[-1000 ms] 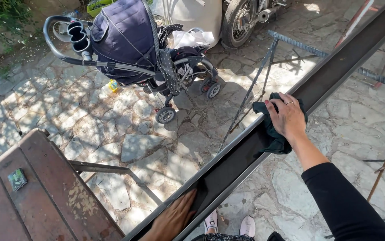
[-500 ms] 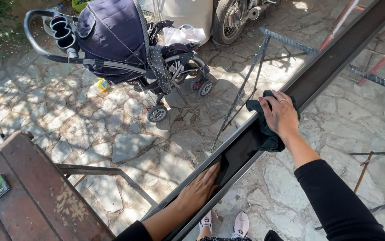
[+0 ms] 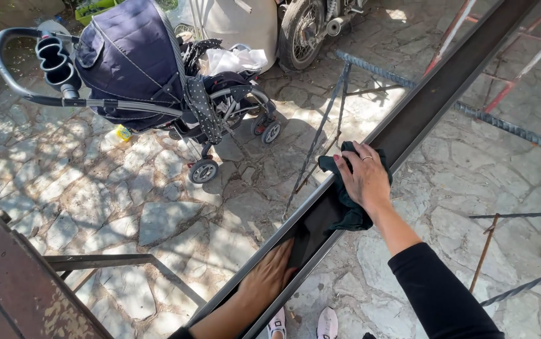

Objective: Cleaning the interior of a long metal U-profile using a wet cloth and a bucket of water.

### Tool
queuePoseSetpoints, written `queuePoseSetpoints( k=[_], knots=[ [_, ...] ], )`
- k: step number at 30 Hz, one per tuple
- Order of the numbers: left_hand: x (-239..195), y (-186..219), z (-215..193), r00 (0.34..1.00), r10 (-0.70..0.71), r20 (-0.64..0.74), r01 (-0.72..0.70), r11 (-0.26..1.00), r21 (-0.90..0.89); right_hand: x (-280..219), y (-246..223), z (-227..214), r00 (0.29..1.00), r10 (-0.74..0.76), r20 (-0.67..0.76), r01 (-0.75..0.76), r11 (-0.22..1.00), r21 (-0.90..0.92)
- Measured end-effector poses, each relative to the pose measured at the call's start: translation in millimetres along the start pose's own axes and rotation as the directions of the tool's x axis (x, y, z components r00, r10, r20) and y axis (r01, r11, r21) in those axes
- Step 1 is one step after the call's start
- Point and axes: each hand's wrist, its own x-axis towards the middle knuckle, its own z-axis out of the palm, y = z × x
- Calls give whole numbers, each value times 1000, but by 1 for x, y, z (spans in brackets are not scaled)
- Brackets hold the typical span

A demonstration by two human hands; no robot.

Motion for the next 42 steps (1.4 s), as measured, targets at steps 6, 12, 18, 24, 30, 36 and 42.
queuePoseSetpoints(
  k=[6, 12, 18, 24, 30, 36, 42],
  knots=[
    [-14, -19, 17, 981, 99, -169, -83, 992, 96, 1, -14, -13, 990, 57, 132, -50, 997, -52],
    [78, 12, -2, 904, 263, -337, -194, 955, 225, 2, 0, 2, 999, 8, 53, -6, 999, -38],
    [19, 0, 0, 997, -7, -82, 8, 1000, 20, 0, -9, -12, 991, 54, 125, -45, 996, -73],
    [112, 14, 5, 964, 104, -244, -93, 994, 58, 3, -7, -6, 991, 48, 124, -44, 998, -33],
    [54, 8, -11, 996, 49, -71, -50, 998, -23, 2, -4, -4, 993, 55, 105, -49, 997, -64],
    [140, 0, 27, 934, 182, -307, -139, 978, 157, 3, -16, -14, 992, 65, 112, -66, 998, 5],
    [78, 0, 7, 970, 163, -180, -144, 983, 114, 2, -18, -17, 977, 118, 180, -117, 993, -13]
  ],
)
